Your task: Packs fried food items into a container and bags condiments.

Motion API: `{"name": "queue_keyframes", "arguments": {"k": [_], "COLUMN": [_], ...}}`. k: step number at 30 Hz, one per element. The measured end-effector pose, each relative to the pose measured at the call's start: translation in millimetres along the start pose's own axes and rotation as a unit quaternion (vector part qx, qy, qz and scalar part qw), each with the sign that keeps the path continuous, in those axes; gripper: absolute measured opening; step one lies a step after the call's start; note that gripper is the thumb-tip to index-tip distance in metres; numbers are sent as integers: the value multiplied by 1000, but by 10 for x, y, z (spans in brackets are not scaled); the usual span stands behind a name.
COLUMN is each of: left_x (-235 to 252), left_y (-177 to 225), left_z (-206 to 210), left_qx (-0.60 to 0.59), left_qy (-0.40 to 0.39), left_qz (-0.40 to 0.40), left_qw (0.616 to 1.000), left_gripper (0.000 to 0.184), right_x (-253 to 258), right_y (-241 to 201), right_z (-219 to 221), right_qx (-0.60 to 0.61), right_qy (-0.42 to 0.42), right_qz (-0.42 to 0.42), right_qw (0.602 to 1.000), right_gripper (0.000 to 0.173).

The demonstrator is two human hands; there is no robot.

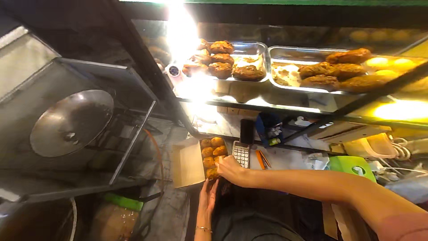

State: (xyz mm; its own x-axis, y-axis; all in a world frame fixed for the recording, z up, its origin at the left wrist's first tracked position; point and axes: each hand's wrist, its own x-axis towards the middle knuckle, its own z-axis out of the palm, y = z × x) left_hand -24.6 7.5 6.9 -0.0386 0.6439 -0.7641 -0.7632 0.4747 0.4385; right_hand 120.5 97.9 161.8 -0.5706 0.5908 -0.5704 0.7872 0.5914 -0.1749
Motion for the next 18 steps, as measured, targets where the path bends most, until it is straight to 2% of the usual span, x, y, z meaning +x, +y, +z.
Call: {"name": "queue_keyframes", "arguments": {"k": [4,9,14,18], "left_x": [8,3,81,97], "left_y": [14,123,144,126], "left_z": [-47,-6,-114,-150], "left_qx": [-5,-9,5,2], "left_qy": [-7,18,-5,-9], "left_qz": [-9,-43,-53,-56], "left_qw": [1000,999,999,998], "left_gripper": [30,19,24,22], "right_x": [58,155,222,280], "right_y": [-109,-295,18,84], "right_z": [83,162,225,60], "right_qx": [-14,-19,-22,-52], "right_qy": [-33,-46,-1,-14], "right_qz": [17,51,-25,-68], "right_qw": [999,997,999,996], "right_gripper": [24,36,31,19]}}
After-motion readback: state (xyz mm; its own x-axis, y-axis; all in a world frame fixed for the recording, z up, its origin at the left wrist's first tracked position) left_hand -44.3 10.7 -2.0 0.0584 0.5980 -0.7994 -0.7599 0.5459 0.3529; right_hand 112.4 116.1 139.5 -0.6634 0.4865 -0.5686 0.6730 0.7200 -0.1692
